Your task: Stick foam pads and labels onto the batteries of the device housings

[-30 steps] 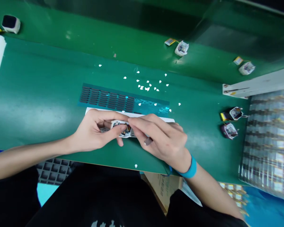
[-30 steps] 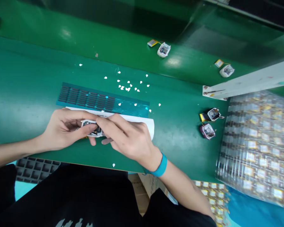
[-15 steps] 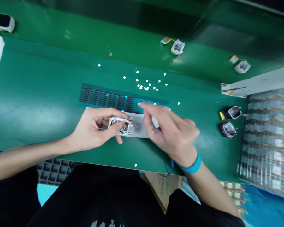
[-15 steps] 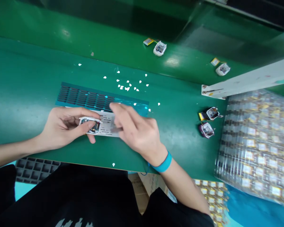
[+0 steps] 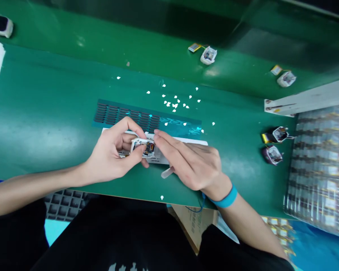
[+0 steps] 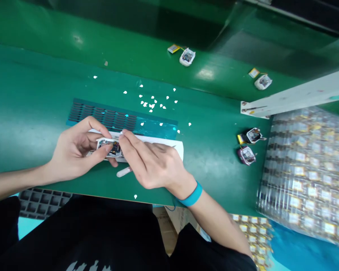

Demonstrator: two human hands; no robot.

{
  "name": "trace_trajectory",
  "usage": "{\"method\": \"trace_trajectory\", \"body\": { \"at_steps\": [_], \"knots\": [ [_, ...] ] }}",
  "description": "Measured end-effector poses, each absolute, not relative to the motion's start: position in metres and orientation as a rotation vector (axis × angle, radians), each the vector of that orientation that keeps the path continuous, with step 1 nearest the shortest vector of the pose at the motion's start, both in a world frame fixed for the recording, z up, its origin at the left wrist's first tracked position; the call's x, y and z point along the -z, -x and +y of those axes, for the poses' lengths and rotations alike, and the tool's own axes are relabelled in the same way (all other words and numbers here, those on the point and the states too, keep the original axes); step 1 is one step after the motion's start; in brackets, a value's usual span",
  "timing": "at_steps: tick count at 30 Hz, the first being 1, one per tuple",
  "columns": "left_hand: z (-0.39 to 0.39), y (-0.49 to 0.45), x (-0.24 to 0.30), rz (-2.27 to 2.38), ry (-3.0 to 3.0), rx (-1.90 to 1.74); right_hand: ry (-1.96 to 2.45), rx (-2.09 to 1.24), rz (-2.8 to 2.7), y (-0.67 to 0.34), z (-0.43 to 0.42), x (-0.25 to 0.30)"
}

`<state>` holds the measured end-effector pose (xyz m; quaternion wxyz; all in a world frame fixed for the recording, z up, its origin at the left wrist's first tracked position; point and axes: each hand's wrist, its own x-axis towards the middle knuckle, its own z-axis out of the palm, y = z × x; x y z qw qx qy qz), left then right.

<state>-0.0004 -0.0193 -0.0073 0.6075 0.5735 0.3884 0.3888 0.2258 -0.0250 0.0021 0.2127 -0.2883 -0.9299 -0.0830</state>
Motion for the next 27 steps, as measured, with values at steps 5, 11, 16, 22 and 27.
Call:
{"method": "trace_trajectory", "body": {
  "at_steps": [5, 11, 16, 22, 27],
  "knots": [
    [-0.028, -0.002, 0.013, 0.948, -1.532, -0.969, 0.766, 0.204, -2.576, -0.217, -0.031, 0.004],
    [-0.034, 0.000, 0.016, 1.046, -1.827, -1.142, 0.891, 0.061, -2.464, -0.210, -0.039, 0.011],
    [-0.032, 0.005, 0.014, 0.933, -1.759, -1.061, 1.042, -0.596, -2.099, -0.206, -0.033, 0.007],
    [-0.028, 0.007, 0.012, 0.924, -1.886, -0.960, 1.097, -0.882, -1.876, -0.202, -0.032, 0.002],
    [-0.023, 0.007, 0.014, 0.895, -2.088, -0.965, 1.075, -0.845, -1.951, -0.213, -0.026, 0.001]
  ]
}}
